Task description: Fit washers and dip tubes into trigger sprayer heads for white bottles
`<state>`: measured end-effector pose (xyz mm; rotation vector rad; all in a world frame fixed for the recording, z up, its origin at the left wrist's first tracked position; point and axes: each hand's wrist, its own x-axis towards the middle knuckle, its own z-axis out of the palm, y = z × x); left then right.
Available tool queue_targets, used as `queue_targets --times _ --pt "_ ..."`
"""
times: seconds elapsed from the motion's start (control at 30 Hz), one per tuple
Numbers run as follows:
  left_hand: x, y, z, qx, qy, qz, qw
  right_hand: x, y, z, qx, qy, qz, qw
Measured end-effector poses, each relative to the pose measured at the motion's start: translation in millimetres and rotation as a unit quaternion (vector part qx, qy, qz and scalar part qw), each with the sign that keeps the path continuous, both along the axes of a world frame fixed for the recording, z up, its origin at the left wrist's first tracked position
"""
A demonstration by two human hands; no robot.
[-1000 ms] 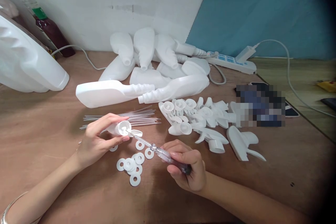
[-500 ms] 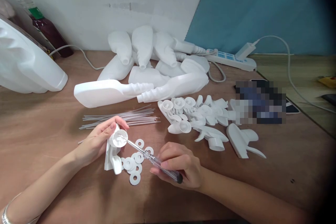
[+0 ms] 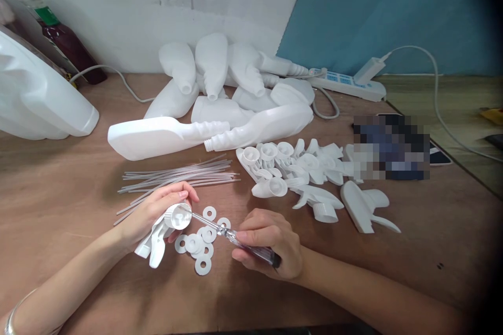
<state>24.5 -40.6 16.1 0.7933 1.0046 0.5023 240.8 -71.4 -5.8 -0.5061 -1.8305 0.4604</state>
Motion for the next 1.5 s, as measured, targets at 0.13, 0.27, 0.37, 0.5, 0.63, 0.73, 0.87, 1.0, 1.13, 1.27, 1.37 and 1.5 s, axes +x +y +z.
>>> queue_targets --times 0.13,0.27,0.37,0.5,0.63,0.73,0.87,1.0,1.13,1.27,1.37,1.5 --pt "-0.7 -0.1 -0.6 0.003 0.006 0.002 1.0 0.2 0.0 -1.0 -0.002 0.001 -0.014 1.0" --pt "0.8 -0.5 -1.9 0.01 0.012 0.0 1.0 0.0 -0.1 -0.9 0.002 0.001 -0.03 1.0" --pt "1.6 -1.8 -2.2 0.01 0.016 0.004 1.0 -0.2 -0.2 0.1 0.003 -0.002 -0.035 0.999" --pt "1.8 -3.2 -0.5 0.003 0.028 -0.003 1.0 -0.1 -0.2 0.7 -0.008 -0.012 -0.038 0.999" --pt "2.2 -2.2 0.5 0.007 0.043 0.0 0.999 1.1 -0.7 -1.8 -0.038 -0.011 -0.037 0.999" --pt "2.3 -1.1 0.1 0.013 0.048 -0.001 0.999 2.1 -1.3 -3.9 -0.061 -0.011 -0.033 0.997" --pt "2.1 -1.2 -0.4 0.015 0.042 -0.004 0.999 1.3 -1.6 -5.0 -0.049 -0.026 -0.017 0.998" --pt "2.3 -1.9 0.5 0.016 0.05 -0.009 0.999 -0.3 -1.9 -5.9 -0.024 -0.022 -0.009 0.999" --pt "3.0 -2.0 1.6 0.016 0.055 -0.021 0.998 0.0 -2.0 -7.2 -0.025 -0.009 -0.006 1.0" --pt "4.1 -3.1 0.9 0.019 0.051 -0.026 0.998 0.6 -1.8 -7.3 -0.047 -0.003 -0.009 0.999" --pt "4.9 -4.4 -0.1 0.027 0.053 -0.018 0.998 0.4 -2.4 -6.8 -0.05 -0.004 -0.012 0.999" --pt "5.4 -5.4 -0.3 0.036 0.063 -0.023 0.997 -0.4 -3.9 -6.8 -0.045 -0.011 -0.011 0.999"
